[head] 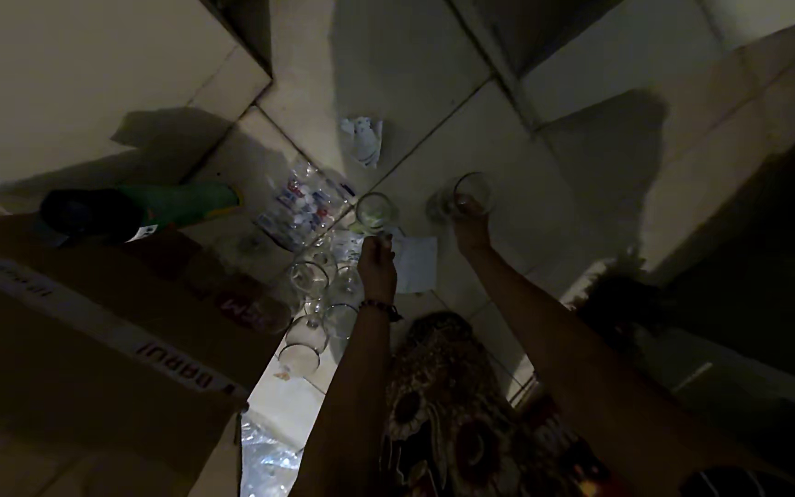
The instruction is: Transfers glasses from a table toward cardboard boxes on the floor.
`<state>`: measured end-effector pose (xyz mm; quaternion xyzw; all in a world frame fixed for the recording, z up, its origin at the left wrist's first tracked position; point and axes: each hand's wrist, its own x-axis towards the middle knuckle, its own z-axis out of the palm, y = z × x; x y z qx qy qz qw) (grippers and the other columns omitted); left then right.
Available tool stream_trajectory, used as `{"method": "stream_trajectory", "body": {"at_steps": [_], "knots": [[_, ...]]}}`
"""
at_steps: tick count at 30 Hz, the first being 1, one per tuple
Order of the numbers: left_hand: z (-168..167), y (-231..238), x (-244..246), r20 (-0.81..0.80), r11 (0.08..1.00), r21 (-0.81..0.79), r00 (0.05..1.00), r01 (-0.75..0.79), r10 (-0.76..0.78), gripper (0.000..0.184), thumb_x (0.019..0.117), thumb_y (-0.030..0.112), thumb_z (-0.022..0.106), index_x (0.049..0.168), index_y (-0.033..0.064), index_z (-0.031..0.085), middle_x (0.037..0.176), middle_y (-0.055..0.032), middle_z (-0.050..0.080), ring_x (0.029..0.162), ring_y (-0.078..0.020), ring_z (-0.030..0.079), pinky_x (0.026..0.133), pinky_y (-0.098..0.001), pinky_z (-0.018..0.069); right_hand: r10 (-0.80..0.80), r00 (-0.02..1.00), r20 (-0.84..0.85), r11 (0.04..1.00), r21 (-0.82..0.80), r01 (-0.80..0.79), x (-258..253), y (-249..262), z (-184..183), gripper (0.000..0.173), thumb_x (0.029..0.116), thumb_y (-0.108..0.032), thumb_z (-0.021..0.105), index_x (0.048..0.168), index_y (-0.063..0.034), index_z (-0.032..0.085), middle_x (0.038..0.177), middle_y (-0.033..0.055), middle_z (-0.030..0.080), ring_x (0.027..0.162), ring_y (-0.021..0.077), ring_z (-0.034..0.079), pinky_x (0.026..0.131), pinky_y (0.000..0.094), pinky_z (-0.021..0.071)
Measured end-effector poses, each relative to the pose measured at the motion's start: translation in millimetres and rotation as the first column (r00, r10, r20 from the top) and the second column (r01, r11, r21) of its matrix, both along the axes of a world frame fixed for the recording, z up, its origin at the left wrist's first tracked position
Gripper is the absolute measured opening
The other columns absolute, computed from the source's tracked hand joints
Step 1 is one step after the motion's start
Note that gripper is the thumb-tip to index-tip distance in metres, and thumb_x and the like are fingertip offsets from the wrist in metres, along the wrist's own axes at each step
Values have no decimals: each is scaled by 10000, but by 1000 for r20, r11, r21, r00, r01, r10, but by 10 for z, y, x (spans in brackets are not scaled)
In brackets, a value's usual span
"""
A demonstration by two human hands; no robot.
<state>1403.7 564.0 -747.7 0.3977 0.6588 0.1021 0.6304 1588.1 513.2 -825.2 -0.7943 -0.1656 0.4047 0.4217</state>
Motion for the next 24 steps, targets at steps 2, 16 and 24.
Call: {"method": "stream_trajectory", "body": {"at_steps": [2, 16, 24], "knots": [[-39, 61, 4, -8, 999, 18, 1000, 28, -28, 260, 1092, 99, 453, 1253, -81, 548, 1279, -222, 614, 1089, -263, 654, 972, -424, 540, 8, 1000, 10, 1000, 13, -8, 1, -17, -39, 324, 951, -10, 663, 1260, 78, 619, 1205, 190, 671, 1097, 171, 656, 979, 316, 545], [-320, 228, -8, -21, 996, 62, 998, 67, -66, 275, 1094, 134, 463, 1260, -71, 542, 1232, -229, 611, 1055, -275, 639, 961, -454, 528, 48, 999, -1, 997, 65, -48, 9, -213, -65, 396, 928, -4, 687, 1308, 66, 599, 1257, 185, 656, 1137, 161, 639, 1010, 318, 524], [-378, 265, -30, -27, 990, 98, 995, 101, -99, 239, 1087, 113, 470, 1211, -78, 541, 1252, -229, 613, 1059, -269, 637, 970, -454, 519, 54, 998, 14, 998, 39, -55, -6, -241, -7, 387, 931, -19, 698, 1294, 80, 607, 1284, 208, 643, 1172, 190, 628, 1034, 322, 508]]}}
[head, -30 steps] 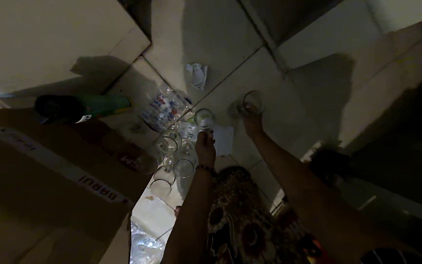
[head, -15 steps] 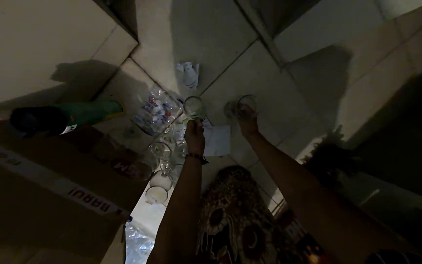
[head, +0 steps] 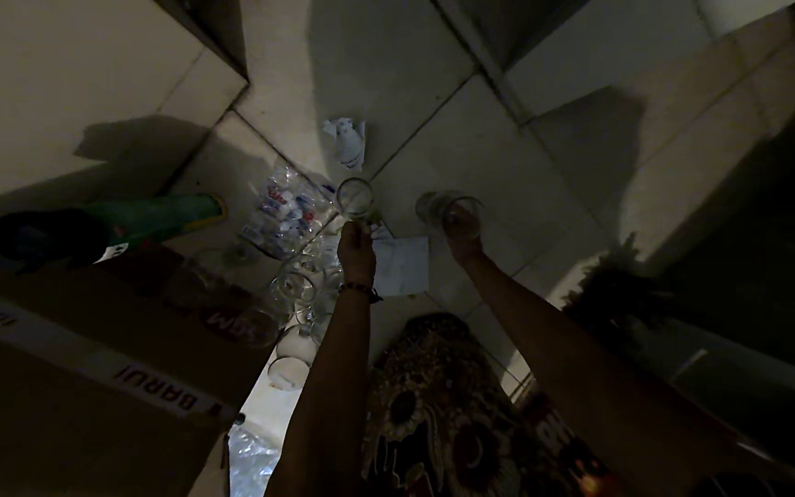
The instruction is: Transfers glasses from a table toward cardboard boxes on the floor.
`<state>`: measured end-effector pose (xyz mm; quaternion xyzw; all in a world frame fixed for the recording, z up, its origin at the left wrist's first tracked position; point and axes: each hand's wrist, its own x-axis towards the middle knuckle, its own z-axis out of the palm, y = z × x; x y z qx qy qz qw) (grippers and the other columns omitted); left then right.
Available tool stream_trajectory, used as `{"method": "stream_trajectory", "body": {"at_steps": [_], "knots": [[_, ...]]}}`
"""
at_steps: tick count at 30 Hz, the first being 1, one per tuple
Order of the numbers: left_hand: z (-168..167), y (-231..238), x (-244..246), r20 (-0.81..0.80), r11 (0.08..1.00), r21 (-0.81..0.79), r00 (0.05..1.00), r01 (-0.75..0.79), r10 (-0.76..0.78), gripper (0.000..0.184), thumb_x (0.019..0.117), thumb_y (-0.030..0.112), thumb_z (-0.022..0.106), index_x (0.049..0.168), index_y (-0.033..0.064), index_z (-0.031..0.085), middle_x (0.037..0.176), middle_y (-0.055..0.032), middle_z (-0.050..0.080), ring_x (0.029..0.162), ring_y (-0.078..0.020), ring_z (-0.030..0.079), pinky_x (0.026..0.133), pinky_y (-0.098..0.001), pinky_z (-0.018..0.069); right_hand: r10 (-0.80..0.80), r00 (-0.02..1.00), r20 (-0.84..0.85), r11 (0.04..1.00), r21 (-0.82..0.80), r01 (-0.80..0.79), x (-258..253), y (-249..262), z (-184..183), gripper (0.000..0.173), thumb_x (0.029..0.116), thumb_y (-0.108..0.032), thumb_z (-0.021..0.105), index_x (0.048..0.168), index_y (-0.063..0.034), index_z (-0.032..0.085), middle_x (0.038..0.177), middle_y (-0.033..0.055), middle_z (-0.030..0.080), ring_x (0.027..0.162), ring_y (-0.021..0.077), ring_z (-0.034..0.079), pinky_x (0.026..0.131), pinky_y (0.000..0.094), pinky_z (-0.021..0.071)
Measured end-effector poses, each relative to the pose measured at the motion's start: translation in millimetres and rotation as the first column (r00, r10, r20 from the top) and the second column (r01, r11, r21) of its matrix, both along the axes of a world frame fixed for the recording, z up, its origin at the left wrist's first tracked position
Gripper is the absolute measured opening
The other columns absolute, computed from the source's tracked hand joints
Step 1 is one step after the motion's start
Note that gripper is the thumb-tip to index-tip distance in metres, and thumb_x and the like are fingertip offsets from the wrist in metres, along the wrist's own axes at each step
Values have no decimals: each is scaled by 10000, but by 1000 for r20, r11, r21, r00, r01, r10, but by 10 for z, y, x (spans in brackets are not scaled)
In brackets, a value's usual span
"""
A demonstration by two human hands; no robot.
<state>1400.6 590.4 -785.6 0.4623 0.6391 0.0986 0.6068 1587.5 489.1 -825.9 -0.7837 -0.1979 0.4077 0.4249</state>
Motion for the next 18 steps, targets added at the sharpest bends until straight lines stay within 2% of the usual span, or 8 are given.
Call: {"method": "stream_trajectory", "body": {"at_steps": [4, 7, 11, 14, 18], "knots": [[47, 28, 3, 11, 1000, -24, 1000, -15, 16, 267, 1096, 131, 457, 1253, -71, 533, 1282, -230, 602, 1085, -279, 642, 976, -460, 526, 8, 1000, 10, 1000, 24, -8, -12, -23, -52, 379, 933, -17, 696, 1284, 92, 606, 1262, 208, 654, 1157, 180, 639, 1030, 320, 516], [124, 50, -8, 74, 994, -67, 993, -82, 87, 309, 1107, 165, 428, 1305, -58, 508, 1324, -208, 594, 1127, -262, 631, 977, -457, 529, 16, 1000, 2, 1000, 21, -16, -16, -30, -49, 396, 930, -36, 715, 1288, 96, 607, 1265, 217, 655, 1159, 185, 640, 1032, 322, 516], [279, 42, 34, 148, 966, -149, 961, -213, 234, 258, 1108, 156, 412, 1276, -24, 491, 1257, -158, 611, 1070, -201, 630, 929, -408, 537, 26, 999, 19, 1000, 10, -26, -35, -39, -79, 431, 932, -32, 711, 1325, 95, 588, 1292, 235, 642, 1182, 206, 635, 1043, 332, 508], [347, -2, 50, 182, 944, -198, 936, -264, 300, 222, 1108, 143, 400, 1251, -5, 485, 1154, -132, 625, 992, -186, 642, 889, -398, 553, -43, 999, -33, 999, 3, 43, -75, -44, -75, 458, 913, -10, 714, 1334, 81, 560, 1269, 199, 635, 1147, 163, 631, 1015, 305, 520], [441, -75, 60, 196, 915, -238, 906, -326, 374, 223, 1118, 143, 369, 1247, -3, 479, 1038, -109, 602, 898, -183, 657, 835, -380, 580, -33, 997, 76, 975, -218, 49, -99, -91, 15, 506, 940, -28, 703, 1411, 54, 538, 1367, 253, 606, 1272, 324, 597, 1104, 469, 467]]}}
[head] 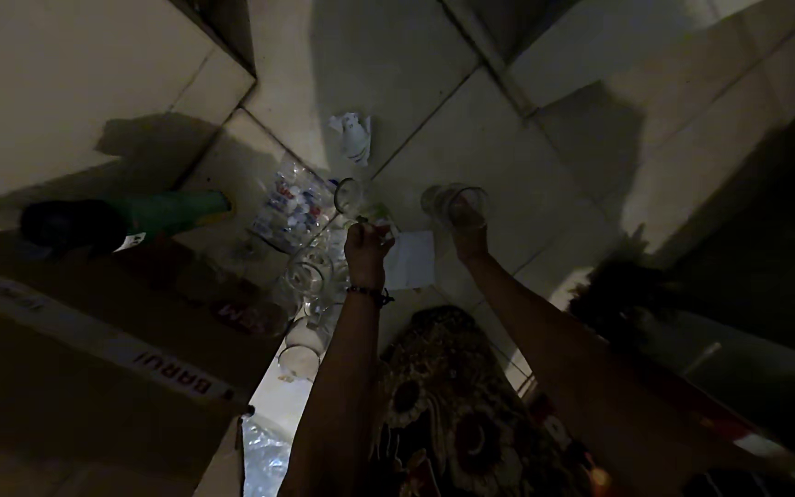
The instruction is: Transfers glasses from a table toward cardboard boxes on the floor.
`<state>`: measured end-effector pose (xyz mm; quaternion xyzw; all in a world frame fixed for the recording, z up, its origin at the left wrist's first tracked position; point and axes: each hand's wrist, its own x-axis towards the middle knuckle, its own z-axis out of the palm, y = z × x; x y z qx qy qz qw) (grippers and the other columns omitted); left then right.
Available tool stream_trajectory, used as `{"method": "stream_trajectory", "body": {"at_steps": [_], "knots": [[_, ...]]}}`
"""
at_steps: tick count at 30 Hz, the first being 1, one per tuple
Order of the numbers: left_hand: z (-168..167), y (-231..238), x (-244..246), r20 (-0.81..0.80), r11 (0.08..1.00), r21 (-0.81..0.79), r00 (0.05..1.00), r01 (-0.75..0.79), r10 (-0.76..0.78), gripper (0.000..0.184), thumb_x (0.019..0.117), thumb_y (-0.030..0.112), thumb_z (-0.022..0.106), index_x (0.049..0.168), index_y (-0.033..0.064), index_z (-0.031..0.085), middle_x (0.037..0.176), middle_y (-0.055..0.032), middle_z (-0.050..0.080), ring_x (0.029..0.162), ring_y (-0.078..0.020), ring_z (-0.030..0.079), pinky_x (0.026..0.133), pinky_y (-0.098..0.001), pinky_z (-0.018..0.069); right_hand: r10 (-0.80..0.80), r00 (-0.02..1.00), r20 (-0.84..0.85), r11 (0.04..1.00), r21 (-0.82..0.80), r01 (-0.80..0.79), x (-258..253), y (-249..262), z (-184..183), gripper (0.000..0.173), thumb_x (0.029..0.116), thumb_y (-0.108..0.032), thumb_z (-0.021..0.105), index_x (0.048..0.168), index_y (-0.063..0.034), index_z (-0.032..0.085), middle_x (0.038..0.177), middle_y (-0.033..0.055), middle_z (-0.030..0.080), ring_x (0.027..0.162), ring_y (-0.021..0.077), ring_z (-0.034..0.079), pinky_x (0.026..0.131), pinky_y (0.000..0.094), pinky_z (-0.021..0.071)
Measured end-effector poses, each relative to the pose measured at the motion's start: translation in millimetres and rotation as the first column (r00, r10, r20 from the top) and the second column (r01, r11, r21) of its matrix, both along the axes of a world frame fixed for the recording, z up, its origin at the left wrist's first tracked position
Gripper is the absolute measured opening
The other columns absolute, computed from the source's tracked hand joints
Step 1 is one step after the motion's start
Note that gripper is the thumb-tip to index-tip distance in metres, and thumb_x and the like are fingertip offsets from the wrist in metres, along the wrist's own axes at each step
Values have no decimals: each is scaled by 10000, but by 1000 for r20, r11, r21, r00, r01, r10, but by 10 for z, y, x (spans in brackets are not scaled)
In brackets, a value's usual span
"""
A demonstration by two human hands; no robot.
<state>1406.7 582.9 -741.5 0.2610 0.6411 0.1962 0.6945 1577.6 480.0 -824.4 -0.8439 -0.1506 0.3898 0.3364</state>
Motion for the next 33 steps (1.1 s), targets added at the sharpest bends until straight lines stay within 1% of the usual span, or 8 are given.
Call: {"method": "stream_trajectory", "body": {"at_steps": [2, 7, 13, 16, 19, 24, 28, 33], "knots": [[67, -39, -6, 19, 999, -19, 999, -47, 47, 199, 1118, 146, 365, 1214, 10, 475, 972, -82, 586, 844, -168, 665, 820, -370, 595, -26, 1000, 3, 995, -92, 26, -25, -56, 108, 504, 953, -34, 692, 1435, -4, 550, 1382, 235, 609, 1272, 357, 590, 1089, 511, 460], [341, -180, -73, 58, 990, -61, 990, -128, 132, 196, 1120, 154, 369, 1202, 13, 477, 929, -77, 600, 791, -166, 669, 806, -371, 601, -104, 990, -97, 994, -34, 101, -203, -478, 247, 466, 969, 4, 644, 1416, 60, 527, 1339, 232, 622, 1178, 239, 652, 1013, 353, 538], [905, -652, -255, 85, 980, -173, 990, -97, 113, 264, 1123, 135, 345, 1249, -64, 464, 923, -118, 631, 793, -174, 693, 780, -342, 614, -76, 879, -471, 991, -130, 16, -585, -713, 935, 410, 1093, -155, 467, 1475, -5, 462, 1353, 190, 588, 1139, 235, 661, 907, 374, 583], [1181, -1017, -454, 106, 968, -250, 994, -6, 34, 338, 1123, 134, 345, 1352, -94, 444, 990, -150, 654, 851, -186, 707, 812, -366, 620, 78, 924, -375, 959, -226, -172, -695, -827, 1077, 447, 1072, -102, 487, 1494, 35, 432, 1407, 241, 562, 1224, 271, 617, 1009, 392, 531], [1450, -1402, -726, 107, 947, -321, 994, 28, 7, 316, 1120, 152, 366, 1309, -69, 490, 971, -116, 656, 830, -168, 694, 766, -356, 617, 232, 937, -262, 909, -285, -305, -729, -895, 960, 526, 1028, -50, 556, 1515, 58, 390, 1450, 305, 502, 1280, 362, 571, 1068, 425, 485], [1785, -1867, -1213, 69, 882, -465, 990, -80, 126, 261, 1116, 133, 345, 1212, -34, 520, 903, -79, 658, 786, -174, 702, 746, -368, 628, 172, 973, -152, 918, -332, -214, -912, -641, 571, 754, 949, -183, 747, 1531, 69, 338, 1510, 347, 411, 1343, 470, 489, 1106, 529, 439], [1793, -2071, -1448, 20, 848, -485, 966, -215, 257, 268, 1111, 131, 323, 1079, 16, 563, 813, -40, 672, 744, -162, 706, 730, -352, 634, 80, 997, -4, 918, -390, -76, -1177, -475, 232, 936, 834, -268, 872, 1537, 45, 339, 1546, 322, 373, 1401, 464, 435, 1120, 557, 433], [1704, -2196, -1606, -47, 807, -497, 939, -319, 342, 258, 1113, 115, 309, 1070, 21, 545, 802, -43, 665, 717, -163, 708, 699, -349, 640, 165, 980, 115, 842, -533, -79, -1225, -407, 48, 878, 837, -319, 860, 1496, 41, 404, 1505, 318, 421, 1400, 466, 433, 1112, 562, 436]]}}
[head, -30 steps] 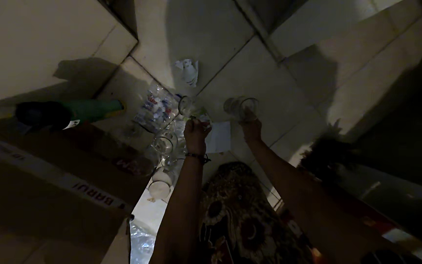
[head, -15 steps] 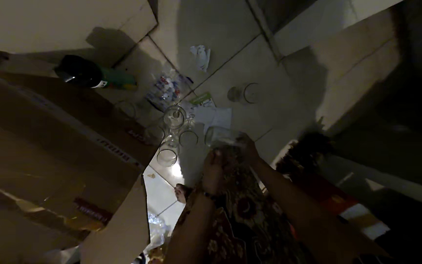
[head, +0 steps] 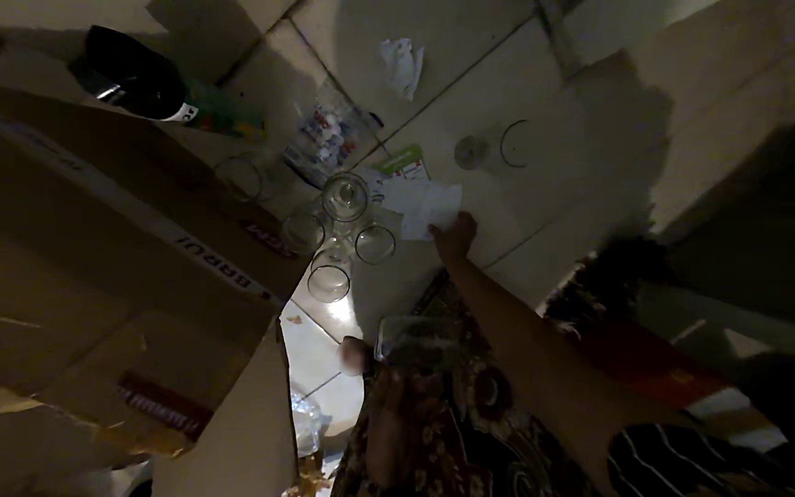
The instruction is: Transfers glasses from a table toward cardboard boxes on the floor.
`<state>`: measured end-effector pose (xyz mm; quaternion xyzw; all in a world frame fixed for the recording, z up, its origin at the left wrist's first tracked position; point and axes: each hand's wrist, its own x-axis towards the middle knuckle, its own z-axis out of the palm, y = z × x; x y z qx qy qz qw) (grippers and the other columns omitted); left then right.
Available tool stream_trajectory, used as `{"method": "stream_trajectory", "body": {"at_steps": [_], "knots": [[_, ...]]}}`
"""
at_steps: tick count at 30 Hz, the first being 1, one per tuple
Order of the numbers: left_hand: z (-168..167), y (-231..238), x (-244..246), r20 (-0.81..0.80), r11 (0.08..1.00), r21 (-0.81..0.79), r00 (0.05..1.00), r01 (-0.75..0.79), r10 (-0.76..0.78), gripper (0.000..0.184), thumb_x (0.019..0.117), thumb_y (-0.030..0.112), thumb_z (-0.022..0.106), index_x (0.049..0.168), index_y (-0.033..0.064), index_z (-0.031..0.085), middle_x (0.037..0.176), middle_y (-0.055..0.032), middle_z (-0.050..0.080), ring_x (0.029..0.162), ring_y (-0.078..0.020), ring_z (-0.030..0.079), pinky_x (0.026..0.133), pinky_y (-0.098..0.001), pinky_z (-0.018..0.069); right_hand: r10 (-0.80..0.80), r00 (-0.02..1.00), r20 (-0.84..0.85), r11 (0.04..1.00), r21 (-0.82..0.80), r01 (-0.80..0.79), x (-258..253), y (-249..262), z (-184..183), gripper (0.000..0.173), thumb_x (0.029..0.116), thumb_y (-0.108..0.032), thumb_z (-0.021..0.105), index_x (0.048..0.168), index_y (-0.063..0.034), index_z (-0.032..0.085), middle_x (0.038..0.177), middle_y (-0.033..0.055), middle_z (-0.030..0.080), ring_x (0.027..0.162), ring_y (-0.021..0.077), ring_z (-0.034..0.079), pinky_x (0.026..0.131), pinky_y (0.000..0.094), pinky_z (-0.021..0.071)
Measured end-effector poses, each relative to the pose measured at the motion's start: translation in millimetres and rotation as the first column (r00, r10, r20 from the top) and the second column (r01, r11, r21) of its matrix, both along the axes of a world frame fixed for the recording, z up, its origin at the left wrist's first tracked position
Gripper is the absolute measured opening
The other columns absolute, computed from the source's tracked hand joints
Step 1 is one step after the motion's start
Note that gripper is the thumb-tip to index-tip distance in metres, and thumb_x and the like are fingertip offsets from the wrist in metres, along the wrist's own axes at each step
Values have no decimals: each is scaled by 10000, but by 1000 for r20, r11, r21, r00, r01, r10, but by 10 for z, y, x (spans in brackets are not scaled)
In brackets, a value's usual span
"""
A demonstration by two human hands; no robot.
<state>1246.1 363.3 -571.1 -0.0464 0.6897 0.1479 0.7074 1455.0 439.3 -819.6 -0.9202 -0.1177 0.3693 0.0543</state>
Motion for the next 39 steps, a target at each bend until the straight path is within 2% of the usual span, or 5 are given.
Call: {"method": "stream_trajectory", "body": {"at_steps": [10, 25, 28, 32, 39], "knots": [[10, -195, -118, 46, 1000, 22, 999, 10, -11, 226, 1109, 115, 330, 1071, 31, 537, 772, -26, 680, 690, -139, 706, 677, -318, 634, -44, 997, -70, 998, 30, 46, 276, -92, 59, 486, 952, -195, 739, 1323, 70, 570, 1310, 328, 584, 1245, 470, 565, 1045, 584, 471], [834, -278, -185, -2, 999, 22, 1000, 23, -22, 250, 1117, 146, 354, 1209, -28, 509, 824, -67, 653, 715, -161, 691, 694, -340, 622, -175, 975, -138, 978, 89, 188, 258, -47, 1721, 329, 1000, -141, 670, 1237, 83, 621, 1211, 294, 635, 1075, 371, 659, 926, 496, 555], [1083, -298, -236, -21, 998, 18, 998, 54, -54, 286, 1121, 156, 352, 1271, -50, 483, 883, -92, 643, 760, -170, 688, 724, -355, 617, -500, 807, -315, 825, 110, 554, 231, -42, 2099, 312, 1046, -105, 578, 1305, 65, 540, 1154, 189, 598, 913, 214, 627, 798, 333, 560], [1350, -447, -313, -17, 997, 71, 1000, 12, -11, 284, 1119, 149, 341, 1222, -42, 524, 833, -69, 671, 731, -167, 702, 709, -360, 628, -771, 200, -605, 270, -25, 963, 242, -70, 2550, 231, 1116, -258, 320, 1184, -102, 477, 875, 20, 519, 651, 46, 537, 574, 152, 471], [1744, -693, -534, -17, 997, 72, 1000, -13, 15, 258, 1116, 137, 345, 1185, -42, 519, 822, -69, 655, 722, -178, 699, 703, -377, 634, -658, 70, -749, 334, -208, 919, 233, -112, 2893, 457, 1102, -394, 229, 978, -80, 537, 551, -42, 446, 368, 0, 410, 342, 124, 360]]}}
